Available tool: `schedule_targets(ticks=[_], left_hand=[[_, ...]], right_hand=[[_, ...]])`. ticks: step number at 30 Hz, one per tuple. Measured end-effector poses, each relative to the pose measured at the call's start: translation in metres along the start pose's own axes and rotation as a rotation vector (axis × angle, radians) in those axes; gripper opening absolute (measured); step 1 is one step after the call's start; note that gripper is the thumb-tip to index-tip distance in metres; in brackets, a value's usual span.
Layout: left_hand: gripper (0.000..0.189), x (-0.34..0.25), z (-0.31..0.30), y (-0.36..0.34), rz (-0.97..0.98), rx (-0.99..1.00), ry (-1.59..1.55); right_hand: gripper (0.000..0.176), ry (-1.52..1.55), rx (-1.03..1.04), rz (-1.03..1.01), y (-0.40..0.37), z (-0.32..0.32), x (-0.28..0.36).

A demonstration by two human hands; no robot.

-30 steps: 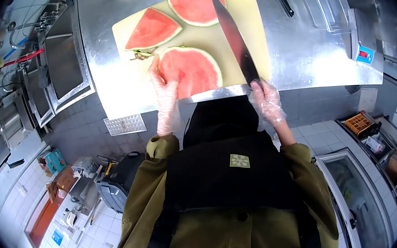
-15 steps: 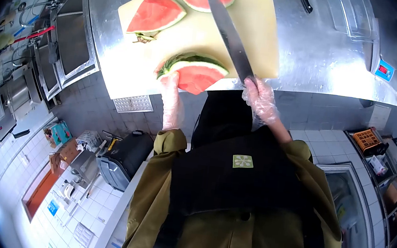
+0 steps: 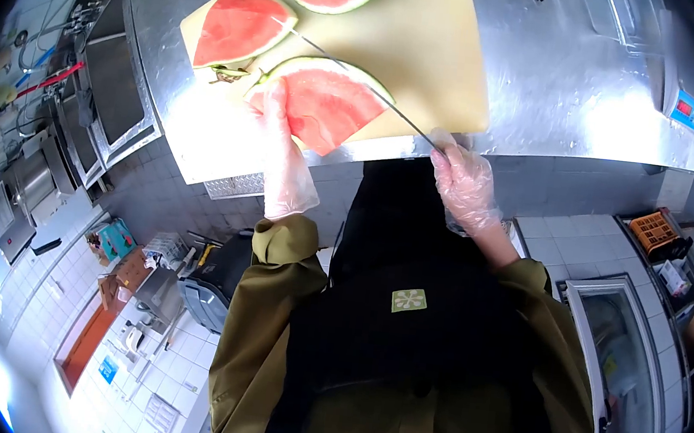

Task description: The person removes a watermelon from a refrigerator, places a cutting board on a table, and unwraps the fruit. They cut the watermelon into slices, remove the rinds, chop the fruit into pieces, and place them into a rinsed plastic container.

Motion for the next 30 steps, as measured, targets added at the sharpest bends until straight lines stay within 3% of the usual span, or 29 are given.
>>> schedule_targets(ticks=[1, 4, 8, 23, 24, 26, 30], left_hand=[[0.028, 0.002, -0.004, 0.004, 0.021, -0.052, -0.023], [0.030, -0.002, 0.001, 0.015, 0.056, 0.051, 0.018], [0.031, 0.001, -0.005, 0.013, 0.052, -0.048, 0.058], [0.032, -0.010, -0.001, 0.018, 0.214, -0.031, 0.163], [0.032, -0.016, -0.001, 0.018, 0.295, 0.000, 0.222], [0.052, -0.001, 0.001, 0.024, 0.158, 0.151, 0.296], [0.057, -0.003, 0.014, 0.018, 0.092, 0.156, 0.306]], right_hand=[[0.016, 0.006, 0.013, 0.030, -0.001, 0.002, -0.003], [0.013, 0.006, 0.020, 0.103, -0.002, 0.005, -0.005], [0.014, 0.013, 0.028, 0.157, -0.004, 0.014, -0.004], [0.023, -0.129, -0.122, 0.146, -0.013, 0.040, 0.003], [0.025, -0.101, -0.116, 0.150, -0.009, 0.041, 0.004], [0.026, -0.186, -0.120, 0.101, -0.002, 0.039, 0.013], [0.030, -0.021, -0.038, 0.173, 0.009, 0.045, 0.003]])
Point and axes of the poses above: each hand's wrist, its own y-axis towards the middle knuckle, its own z-axis out of the palm, x = y × z, the point moved 10 cm from there along y, towards the middle knuckle, and after that the axes turned 7 degrees about y, right-handed, at the moved point
